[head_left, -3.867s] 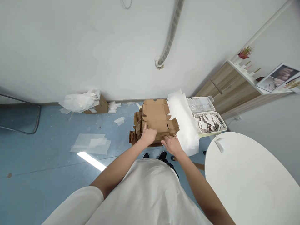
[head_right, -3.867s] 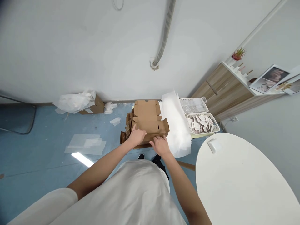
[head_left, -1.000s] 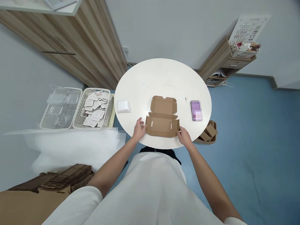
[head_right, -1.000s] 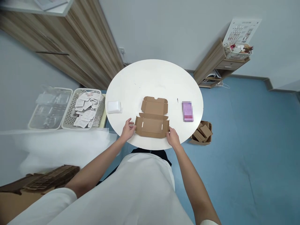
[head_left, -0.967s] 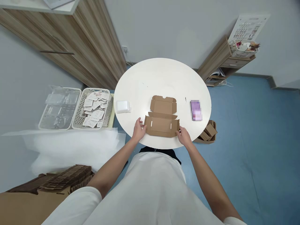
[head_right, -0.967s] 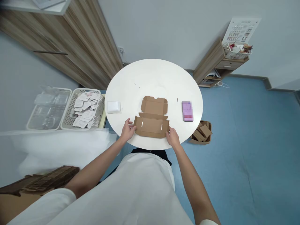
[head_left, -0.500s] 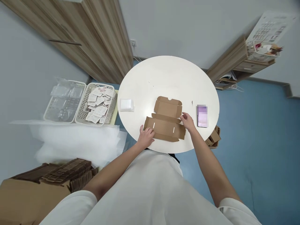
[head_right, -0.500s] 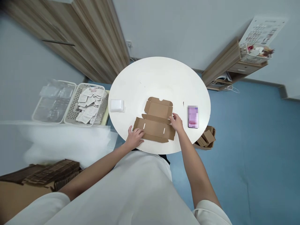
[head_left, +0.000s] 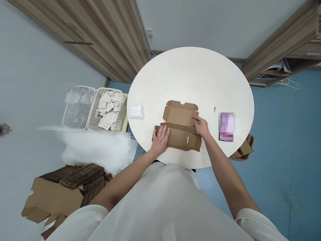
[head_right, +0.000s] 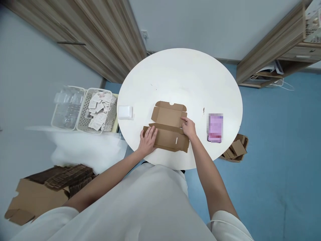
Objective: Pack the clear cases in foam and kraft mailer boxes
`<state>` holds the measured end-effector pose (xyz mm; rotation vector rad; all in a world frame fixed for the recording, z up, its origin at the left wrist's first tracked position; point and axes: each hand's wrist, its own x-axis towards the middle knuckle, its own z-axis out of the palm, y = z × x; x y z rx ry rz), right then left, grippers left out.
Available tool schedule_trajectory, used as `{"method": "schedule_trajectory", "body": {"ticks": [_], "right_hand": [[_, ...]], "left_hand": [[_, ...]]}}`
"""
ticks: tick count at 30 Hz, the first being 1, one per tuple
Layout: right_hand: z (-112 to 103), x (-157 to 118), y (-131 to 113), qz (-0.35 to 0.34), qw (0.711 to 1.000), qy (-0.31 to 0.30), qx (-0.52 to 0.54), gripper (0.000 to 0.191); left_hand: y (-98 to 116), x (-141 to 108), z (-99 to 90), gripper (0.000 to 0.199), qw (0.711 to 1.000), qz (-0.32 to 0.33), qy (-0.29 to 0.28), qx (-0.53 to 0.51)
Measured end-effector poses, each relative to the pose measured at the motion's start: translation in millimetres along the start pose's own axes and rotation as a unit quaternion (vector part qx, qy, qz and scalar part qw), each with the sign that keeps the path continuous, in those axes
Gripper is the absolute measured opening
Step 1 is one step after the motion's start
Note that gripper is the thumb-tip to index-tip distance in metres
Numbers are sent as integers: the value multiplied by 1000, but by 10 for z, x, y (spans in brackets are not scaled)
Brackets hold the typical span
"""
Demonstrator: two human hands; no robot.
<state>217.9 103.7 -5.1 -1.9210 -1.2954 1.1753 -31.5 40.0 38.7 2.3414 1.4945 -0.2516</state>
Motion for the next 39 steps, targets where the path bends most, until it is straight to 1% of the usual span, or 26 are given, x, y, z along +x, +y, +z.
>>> {"method": "schedule_trajectory", "body": {"ticks": [4,7,11,13,14,16,17,18,19,20,21,23,25,26,28,29,30,31,33,35,37,39], "right_hand": [[-22,-75,-27,-6,999,-46,4,42],[-8,-139,-38,-10,997,-68,-23,41],[12,-242,-112,-31,993,-76,-80,41],[20,-343,-181,-58,988,-45,-138,44],[30,-412,-217,-78,981,-20,-178,49],[77,-579,-276,-127,955,14,-268,69],[116,-669,-293,-158,939,-3,-305,77],[164,-755,-297,-187,923,-48,-333,84],[220,-833,-290,-206,907,-89,-356,90],[279,-898,-272,-213,896,-112,-373,94],[337,-947,-247,-213,891,-121,-383,97],[435,-997,-192,-207,890,-110,-392,96],[494,-1000,-151,-197,895,-92,-390,97],[510,-992,-138,-193,898,-87,-387,98],[527,-975,-124,-184,903,-89,-379,101],[533,-969,-120,-181,905,-92,-374,102],[541,-965,-115,-178,908,-95,-367,102],[552,-965,-109,-177,911,-98,-360,101],[591,-974,-98,-178,916,-103,-343,98],[646,-992,-91,-183,920,-108,-328,96],[704,-1014,-94,-185,924,-108,-316,96],[748,-1032,-107,-180,929,-104,-306,95]], "left_hand": [[15,102,-43,96,1000,-18,-4,20],[7,153,-41,102,999,7,-13,48],[-28,186,-3,103,997,39,-3,61],[-48,190,18,103,998,42,6,54],[-57,192,27,104,998,42,8,52],[-71,198,41,104,998,45,10,47],[-74,203,44,104,998,49,11,45],[-74,209,45,104,998,53,14,42],[-72,215,43,103,997,57,18,40],[-69,218,38,102,997,62,24,40],[-67,214,31,102,996,67,31,40],[-81,172,20,104,996,70,45,39],[-146,70,31,110,997,42,65,23],[-202,-2,52,112,997,12,77,7],[-357,-169,129,113,991,-74,101,-46],[-445,-251,181,111,983,-122,108,-78],[-533,-323,237,107,975,-156,111,-115],[-614,-378,293,101,968,-165,108,-156],[-740,-430,386,85,954,-145,107,-238],[-803,-409,439,64,940,-107,117,-302],[-810,-351,449,47,924,-91,128,-349],[-785,-300,429,38,907,-102,133,-387]]}}
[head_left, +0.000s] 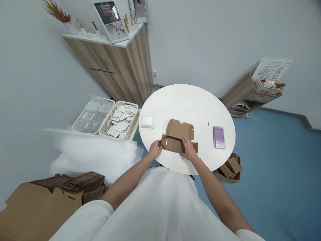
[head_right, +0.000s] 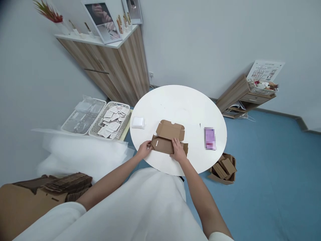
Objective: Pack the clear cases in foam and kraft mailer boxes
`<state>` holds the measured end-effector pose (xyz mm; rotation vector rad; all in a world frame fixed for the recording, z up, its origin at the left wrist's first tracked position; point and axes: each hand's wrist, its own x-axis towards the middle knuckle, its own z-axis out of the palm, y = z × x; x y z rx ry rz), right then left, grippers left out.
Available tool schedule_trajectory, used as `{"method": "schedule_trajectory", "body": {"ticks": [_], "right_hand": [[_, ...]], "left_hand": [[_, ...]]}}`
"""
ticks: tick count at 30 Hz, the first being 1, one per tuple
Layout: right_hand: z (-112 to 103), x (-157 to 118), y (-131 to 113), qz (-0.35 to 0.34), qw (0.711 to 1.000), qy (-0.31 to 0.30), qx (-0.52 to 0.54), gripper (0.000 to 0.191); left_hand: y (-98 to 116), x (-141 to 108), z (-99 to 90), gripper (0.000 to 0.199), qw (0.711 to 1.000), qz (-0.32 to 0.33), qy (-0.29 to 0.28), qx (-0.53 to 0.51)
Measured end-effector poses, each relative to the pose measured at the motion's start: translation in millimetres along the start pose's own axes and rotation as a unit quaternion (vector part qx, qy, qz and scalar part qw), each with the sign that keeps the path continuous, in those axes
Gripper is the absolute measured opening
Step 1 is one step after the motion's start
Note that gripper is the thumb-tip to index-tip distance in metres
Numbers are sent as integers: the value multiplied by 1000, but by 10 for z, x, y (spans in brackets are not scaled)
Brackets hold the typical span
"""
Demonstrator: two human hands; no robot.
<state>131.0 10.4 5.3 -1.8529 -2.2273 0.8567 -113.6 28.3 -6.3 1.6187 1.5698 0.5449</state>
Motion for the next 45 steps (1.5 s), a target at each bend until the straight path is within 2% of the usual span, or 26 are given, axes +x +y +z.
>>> {"method": "schedule_trajectory", "body": {"ticks": [6,13,24,32,38,42,45], "right_hand": [[-15,2,-44,16,1000,-12,16,97],[-13,13,-53,9,1000,-13,-3,100],[-23,17,-104,20,999,-12,-26,101],[-16,10,-131,15,999,-21,-27,101],[8,8,-196,36,998,-9,-50,98],[58,24,-240,24,998,-6,-55,92],[112,36,-269,30,998,4,-51,92]], "left_hand": [[124,-17,-29,30,996,-52,17,-77],[163,-56,-60,28,990,-60,44,-118],[114,-159,-22,33,996,16,67,-49],[80,-92,-9,39,992,-27,91,-88],[57,-126,-51,36,993,37,87,-65],[81,-159,16,33,992,109,26,-58],[103,-162,71,39,995,80,49,-35]]}}
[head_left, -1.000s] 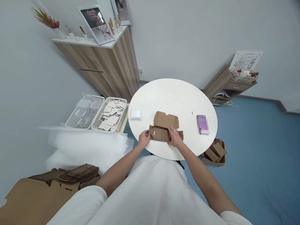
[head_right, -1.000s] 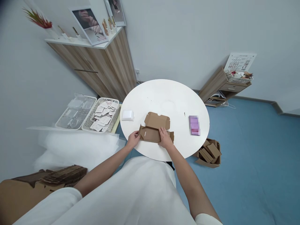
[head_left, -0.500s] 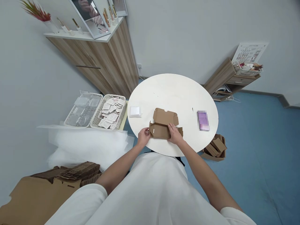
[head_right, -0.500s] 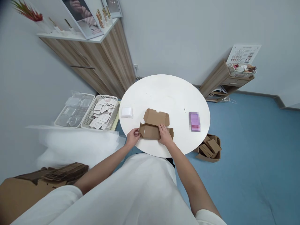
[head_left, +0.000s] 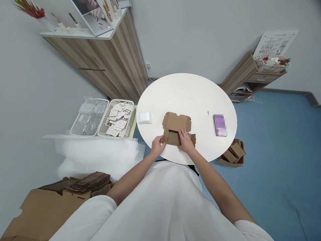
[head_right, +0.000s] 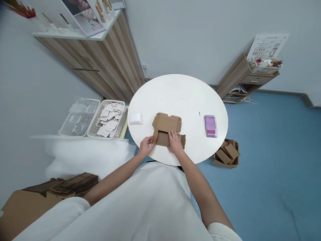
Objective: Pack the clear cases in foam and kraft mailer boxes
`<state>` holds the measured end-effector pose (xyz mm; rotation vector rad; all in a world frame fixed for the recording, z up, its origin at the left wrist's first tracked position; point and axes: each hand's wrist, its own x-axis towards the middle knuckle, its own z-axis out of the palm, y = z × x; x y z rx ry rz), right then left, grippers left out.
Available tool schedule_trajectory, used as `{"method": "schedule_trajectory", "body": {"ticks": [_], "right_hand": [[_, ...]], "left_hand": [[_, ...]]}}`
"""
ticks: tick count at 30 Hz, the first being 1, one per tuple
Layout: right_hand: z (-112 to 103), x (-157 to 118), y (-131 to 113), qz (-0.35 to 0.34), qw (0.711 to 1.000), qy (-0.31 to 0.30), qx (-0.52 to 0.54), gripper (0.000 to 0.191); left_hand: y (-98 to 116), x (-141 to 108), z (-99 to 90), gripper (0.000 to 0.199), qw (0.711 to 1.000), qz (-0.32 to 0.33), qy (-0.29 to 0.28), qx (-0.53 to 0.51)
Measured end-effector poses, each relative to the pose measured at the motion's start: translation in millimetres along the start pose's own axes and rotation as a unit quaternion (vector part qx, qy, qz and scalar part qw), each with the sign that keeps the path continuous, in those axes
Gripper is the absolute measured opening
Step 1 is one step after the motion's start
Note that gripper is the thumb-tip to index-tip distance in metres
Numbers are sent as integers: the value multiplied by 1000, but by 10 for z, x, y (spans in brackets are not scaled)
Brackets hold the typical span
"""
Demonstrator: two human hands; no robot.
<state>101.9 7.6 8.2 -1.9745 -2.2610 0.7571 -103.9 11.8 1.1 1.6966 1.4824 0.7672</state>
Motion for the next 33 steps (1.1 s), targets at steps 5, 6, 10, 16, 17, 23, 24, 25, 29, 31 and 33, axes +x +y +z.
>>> {"method": "schedule_trajectory", "body": {"ticks": [5,6,10,16,17,23,24,25,29,31,33], "right_hand": [[40,2,-12,6,1000,0,0,97],[40,1,-10,5,1000,-2,-1,98],[34,-10,-13,-20,1000,-18,-8,104],[10,-29,-17,-50,998,-39,-13,113],[4,-31,-13,-54,998,-42,-14,114],[-4,-45,-27,-70,996,-47,-17,118],[-1,-46,-38,-69,996,-45,-20,118],[3,-47,-48,-66,997,-43,-24,117],[2,-45,-58,-61,997,-45,-33,113],[-11,-42,-40,-65,996,-50,-34,112],[-26,-37,-20,-68,996,-50,-37,111]], "left_hand": [[1,21,-12,53,998,-53,-34,-17],[2,37,-18,52,997,-63,-39,-17],[20,150,-16,38,992,-112,-42,35],[21,239,-48,21,982,-106,-100,121],[18,237,-60,19,979,-103,-108,141],[39,255,-61,17,953,-81,-128,263],[47,262,-51,18,950,-86,-124,275],[53,266,-42,18,947,-92,-119,283],[44,235,-71,21,952,-101,-117,265],[29,203,-137,38,963,-83,-119,225],[25,191,-221,67,971,-52,-133,192]]}}
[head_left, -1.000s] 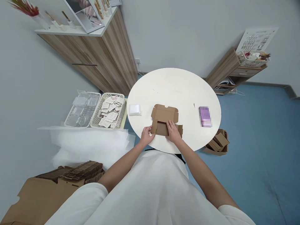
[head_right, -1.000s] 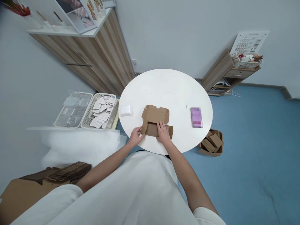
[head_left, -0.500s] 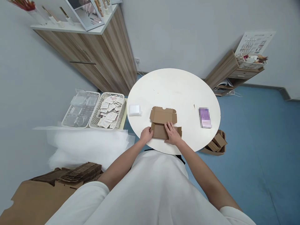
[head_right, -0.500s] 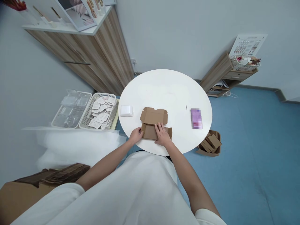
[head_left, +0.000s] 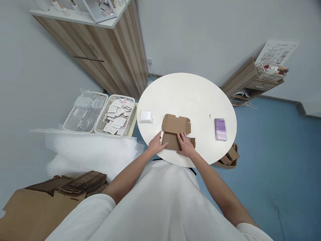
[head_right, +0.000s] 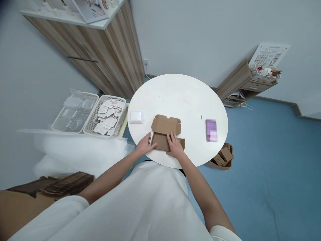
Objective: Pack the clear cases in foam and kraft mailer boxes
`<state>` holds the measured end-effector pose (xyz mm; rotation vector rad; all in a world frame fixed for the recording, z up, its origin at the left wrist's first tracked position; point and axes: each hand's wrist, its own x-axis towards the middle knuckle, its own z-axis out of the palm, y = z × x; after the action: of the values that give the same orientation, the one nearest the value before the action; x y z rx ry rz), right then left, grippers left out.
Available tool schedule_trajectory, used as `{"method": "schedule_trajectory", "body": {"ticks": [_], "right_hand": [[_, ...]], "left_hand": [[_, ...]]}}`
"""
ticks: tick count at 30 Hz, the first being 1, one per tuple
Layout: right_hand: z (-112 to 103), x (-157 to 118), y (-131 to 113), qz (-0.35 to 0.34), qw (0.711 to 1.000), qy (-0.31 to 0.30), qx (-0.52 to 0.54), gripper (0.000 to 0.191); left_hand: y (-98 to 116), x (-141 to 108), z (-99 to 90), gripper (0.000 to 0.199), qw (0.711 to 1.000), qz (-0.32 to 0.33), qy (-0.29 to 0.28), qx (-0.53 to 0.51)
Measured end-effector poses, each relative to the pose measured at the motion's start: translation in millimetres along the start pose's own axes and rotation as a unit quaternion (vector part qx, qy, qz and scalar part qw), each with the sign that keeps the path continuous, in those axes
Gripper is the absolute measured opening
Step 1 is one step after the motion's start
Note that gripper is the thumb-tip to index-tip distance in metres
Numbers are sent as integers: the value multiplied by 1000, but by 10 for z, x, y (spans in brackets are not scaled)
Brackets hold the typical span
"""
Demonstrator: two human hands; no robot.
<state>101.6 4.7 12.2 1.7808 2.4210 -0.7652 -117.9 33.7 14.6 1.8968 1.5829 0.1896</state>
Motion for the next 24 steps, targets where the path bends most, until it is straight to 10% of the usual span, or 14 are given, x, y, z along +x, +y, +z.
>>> {"method": "schedule_trajectory", "body": {"ticks": [4,17,24], "right_hand": [[-11,30,17,4,1000,1,-3,112],[-185,-266,44,103,991,82,15,93],[-84,-674,433,318,875,99,352,78]], "left_hand": [[-12,43,-144,98,996,52,-71,18],[71,249,-173,96,991,89,-97,-8],[77,207,-71,93,991,90,-100,-17]]}}
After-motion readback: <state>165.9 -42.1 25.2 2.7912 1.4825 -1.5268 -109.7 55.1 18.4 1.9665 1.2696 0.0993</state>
